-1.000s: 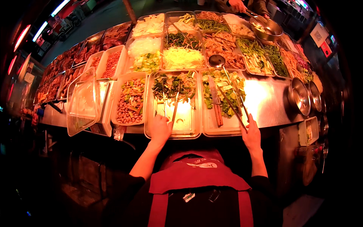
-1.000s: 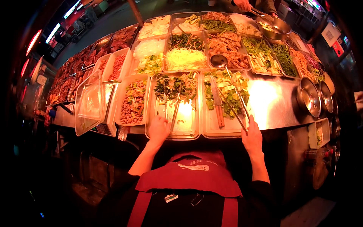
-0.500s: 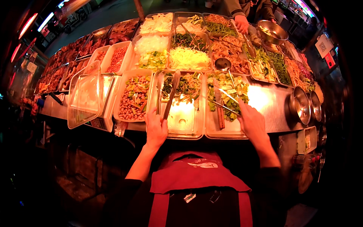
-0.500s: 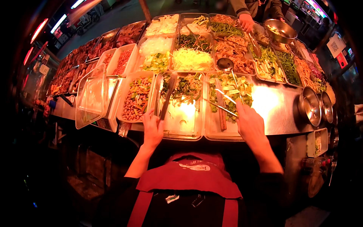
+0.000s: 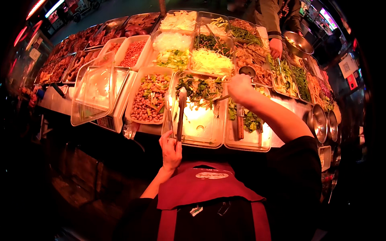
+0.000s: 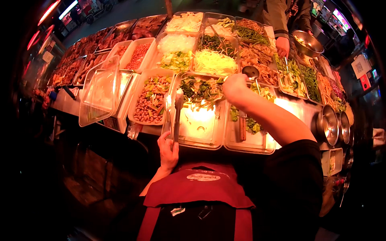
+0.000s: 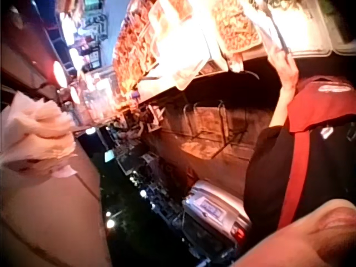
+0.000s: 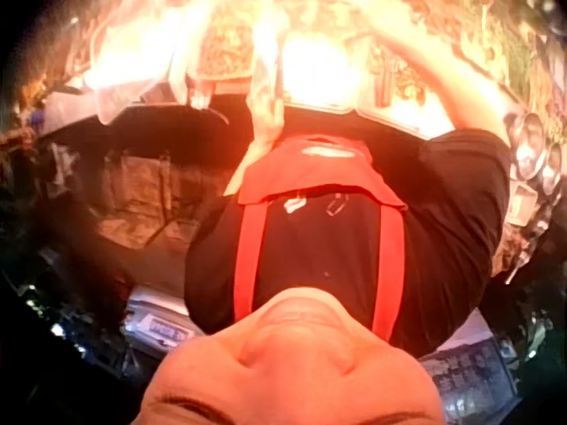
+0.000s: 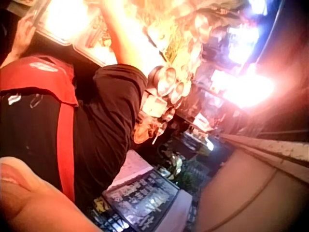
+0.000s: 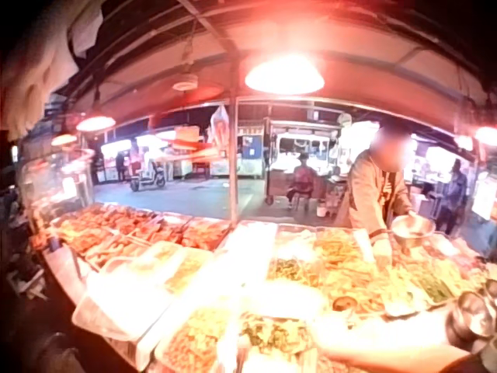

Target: The person assembles a mixed food order at a night market stall. They use tongs to transfer various cooked items from metal trays into a plastic container, then into a metal bowl, and finally into a plastic bag. The person also uses a ladle to add sauce and a digital scale to weigh the food.

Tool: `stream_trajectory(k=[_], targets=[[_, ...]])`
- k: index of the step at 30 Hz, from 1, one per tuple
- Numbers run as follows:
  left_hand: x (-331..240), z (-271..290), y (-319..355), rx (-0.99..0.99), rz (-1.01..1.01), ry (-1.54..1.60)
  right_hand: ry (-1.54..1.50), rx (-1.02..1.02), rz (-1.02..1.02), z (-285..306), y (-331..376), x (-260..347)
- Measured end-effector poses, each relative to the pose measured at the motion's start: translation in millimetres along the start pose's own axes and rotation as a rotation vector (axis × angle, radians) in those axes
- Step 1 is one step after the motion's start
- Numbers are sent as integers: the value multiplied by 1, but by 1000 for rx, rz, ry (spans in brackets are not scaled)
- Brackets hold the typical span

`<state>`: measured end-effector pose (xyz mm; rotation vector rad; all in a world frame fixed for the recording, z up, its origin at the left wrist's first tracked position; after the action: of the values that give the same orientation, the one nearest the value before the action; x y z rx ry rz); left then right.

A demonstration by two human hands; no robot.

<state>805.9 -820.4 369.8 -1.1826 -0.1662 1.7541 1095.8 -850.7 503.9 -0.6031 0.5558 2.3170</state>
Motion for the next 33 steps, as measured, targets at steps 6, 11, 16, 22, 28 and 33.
stream_trajectory(k=[6,11,16,22,28,33], targets=[[16,-17,16,-31,52,108,-171,93,26,-35,-15,-37],[20,-15,16,-48,90,165,-371,54,0,-78,-18,-40],[22,-15,16,-38,104,224,-584,58,2,-96,-2,-25],[22,-1,15,-69,51,157,-671,-105,-11,-69,9,-3],[17,19,18,-125,33,115,-507,-121,28,-40,-1,-8],[7,20,19,-136,74,170,-550,-32,-43,-76,-3,9]])
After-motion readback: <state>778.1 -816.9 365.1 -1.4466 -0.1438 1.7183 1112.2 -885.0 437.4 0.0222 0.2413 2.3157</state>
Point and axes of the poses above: each hand's wrist, its own y-axis away from the middle knuckle, its own z-axis out of the back of the hand, x = y × z, the point moved 2 cm from there along -y, towards the middle knuckle, and after that the axes turned 15 degrees about -z, right-handed, at the moved point
